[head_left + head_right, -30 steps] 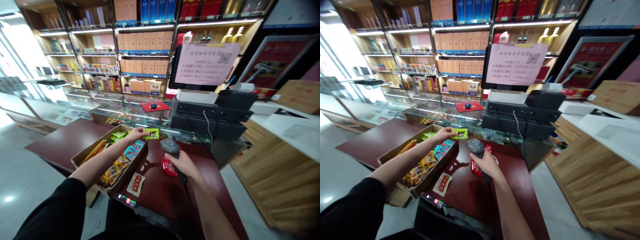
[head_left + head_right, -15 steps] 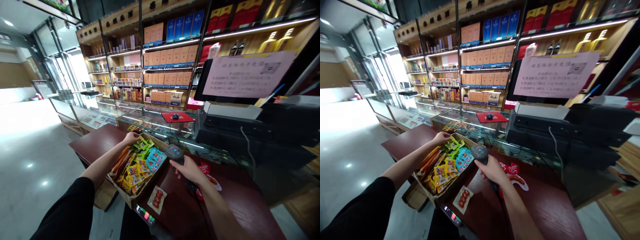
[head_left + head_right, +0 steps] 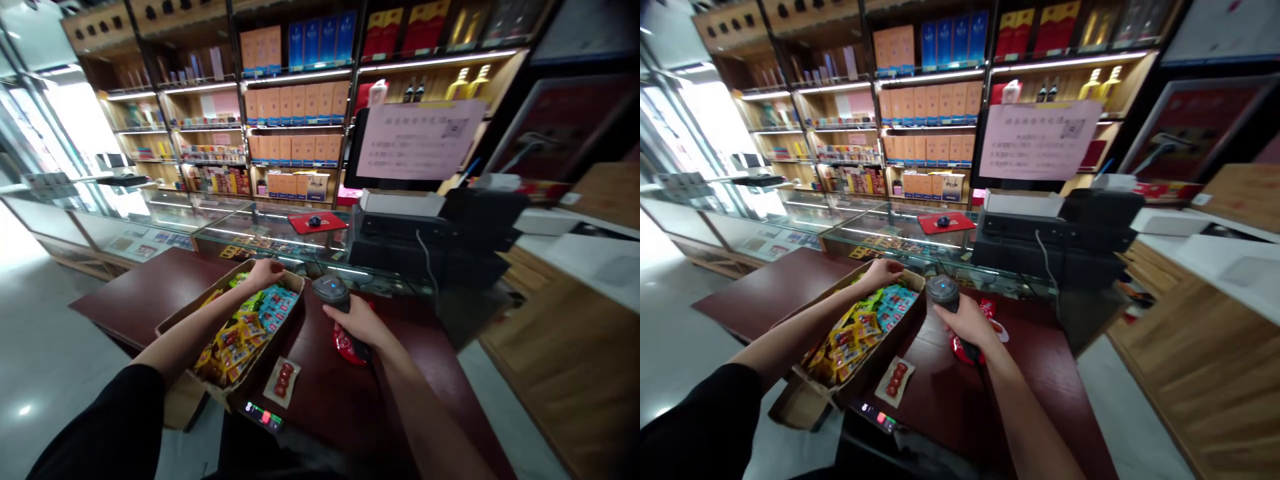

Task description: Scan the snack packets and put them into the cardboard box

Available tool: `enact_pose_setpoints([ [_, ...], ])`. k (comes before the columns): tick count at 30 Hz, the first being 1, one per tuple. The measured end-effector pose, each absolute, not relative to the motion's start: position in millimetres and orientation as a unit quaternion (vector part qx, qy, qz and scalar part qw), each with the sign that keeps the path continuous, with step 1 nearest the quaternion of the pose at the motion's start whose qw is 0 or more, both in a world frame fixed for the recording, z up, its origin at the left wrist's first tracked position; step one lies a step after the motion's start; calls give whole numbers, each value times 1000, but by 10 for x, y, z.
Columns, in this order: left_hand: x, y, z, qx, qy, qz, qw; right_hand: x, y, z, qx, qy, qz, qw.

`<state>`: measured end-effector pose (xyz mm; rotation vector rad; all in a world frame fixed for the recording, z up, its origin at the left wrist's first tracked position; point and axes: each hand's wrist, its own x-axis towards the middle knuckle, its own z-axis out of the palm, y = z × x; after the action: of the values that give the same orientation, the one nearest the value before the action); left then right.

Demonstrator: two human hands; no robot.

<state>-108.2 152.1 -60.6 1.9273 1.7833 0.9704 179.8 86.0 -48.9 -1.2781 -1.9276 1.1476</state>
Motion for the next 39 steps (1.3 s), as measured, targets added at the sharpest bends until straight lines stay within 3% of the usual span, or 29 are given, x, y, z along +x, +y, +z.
enact_pose_setpoints([
  [13, 729, 1716, -1019, 800, 458, 292, 257, 2972, 526, -547, -609, -605, 382, 340],
  [27, 989, 2108, -1494, 744, 566, 226, 274, 3358, 460, -967, -625, -557, 419, 351],
  [33, 995, 2148, -1594, 608, 644, 231, 403, 3344, 474, -1015, -617, -565, 415, 358],
  [39, 913, 2025, -1460, 501, 567, 328, 565, 3250, 455, -994, -612, -569, 419, 355],
])
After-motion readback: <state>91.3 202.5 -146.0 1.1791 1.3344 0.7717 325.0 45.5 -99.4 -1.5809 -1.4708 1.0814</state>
